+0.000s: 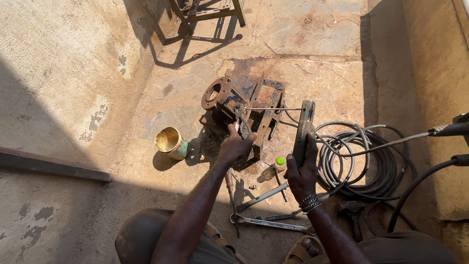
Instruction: The person welds a rusty metal assembly using a handheld welding torch, creating bright sparks. They pause to apply liquid from a small bottle onto the weld area, then resume welding. The person uses pliers to hold and adjust the metal parts during the process.
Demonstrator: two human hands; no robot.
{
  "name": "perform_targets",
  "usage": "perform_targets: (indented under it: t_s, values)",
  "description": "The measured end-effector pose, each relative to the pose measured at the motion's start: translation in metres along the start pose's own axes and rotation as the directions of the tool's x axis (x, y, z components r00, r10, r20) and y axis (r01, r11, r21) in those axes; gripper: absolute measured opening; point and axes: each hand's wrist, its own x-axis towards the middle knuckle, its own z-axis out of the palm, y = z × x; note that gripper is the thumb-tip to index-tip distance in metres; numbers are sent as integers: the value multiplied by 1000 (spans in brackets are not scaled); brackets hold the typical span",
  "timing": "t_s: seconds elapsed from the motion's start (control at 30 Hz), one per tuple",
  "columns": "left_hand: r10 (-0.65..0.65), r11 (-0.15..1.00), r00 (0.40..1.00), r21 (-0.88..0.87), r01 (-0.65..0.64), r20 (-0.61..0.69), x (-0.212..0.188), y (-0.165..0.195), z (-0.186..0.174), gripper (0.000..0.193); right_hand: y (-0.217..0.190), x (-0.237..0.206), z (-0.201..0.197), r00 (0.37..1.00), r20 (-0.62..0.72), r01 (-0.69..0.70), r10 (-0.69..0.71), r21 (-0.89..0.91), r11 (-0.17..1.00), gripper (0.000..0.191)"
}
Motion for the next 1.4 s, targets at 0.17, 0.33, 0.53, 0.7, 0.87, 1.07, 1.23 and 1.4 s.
perform_targets:
  t_s: [0.17,0.33,0.53,0.7,0.87,1.07,1.23,1.4]
  values:
    - [1,1000,1000,-6,-1,-4,0,-1,1,115,3,-1,-1,1000,3,-15,15,12,1000,79]
    - [32,998,999,60,-30,-38,2,-1,2,100,6,0,-1,996,-11,88,-88,-9,996,78]
    - [65,998,996,28,-64,-56,2,-2,3,99,5,0,-2,1000,3,3,-3,42,999,78]
    - [23,1000,999,3,-23,-23,2,-3,2,109,5,0,-1,1000,2,8,-8,25,1000,77]
    - [21,1000,1000,-1,-21,-18,3,-5,3,112,4,-1,-1,1000,9,-3,2,26,1000,78]
    - [42,999,999,-6,-42,-14,5,-7,4,112,3,-1,-1,1000,10,2,-2,0,1000,78]
    - [49,999,999,10,-48,-22,5,-5,3,108,5,-1,-1,1000,13,-8,8,3,1000,78]
    - [22,1000,1000,3,-22,-14,3,-3,2,109,7,-1,-1,1000,7,7,-7,-1,1000,77]
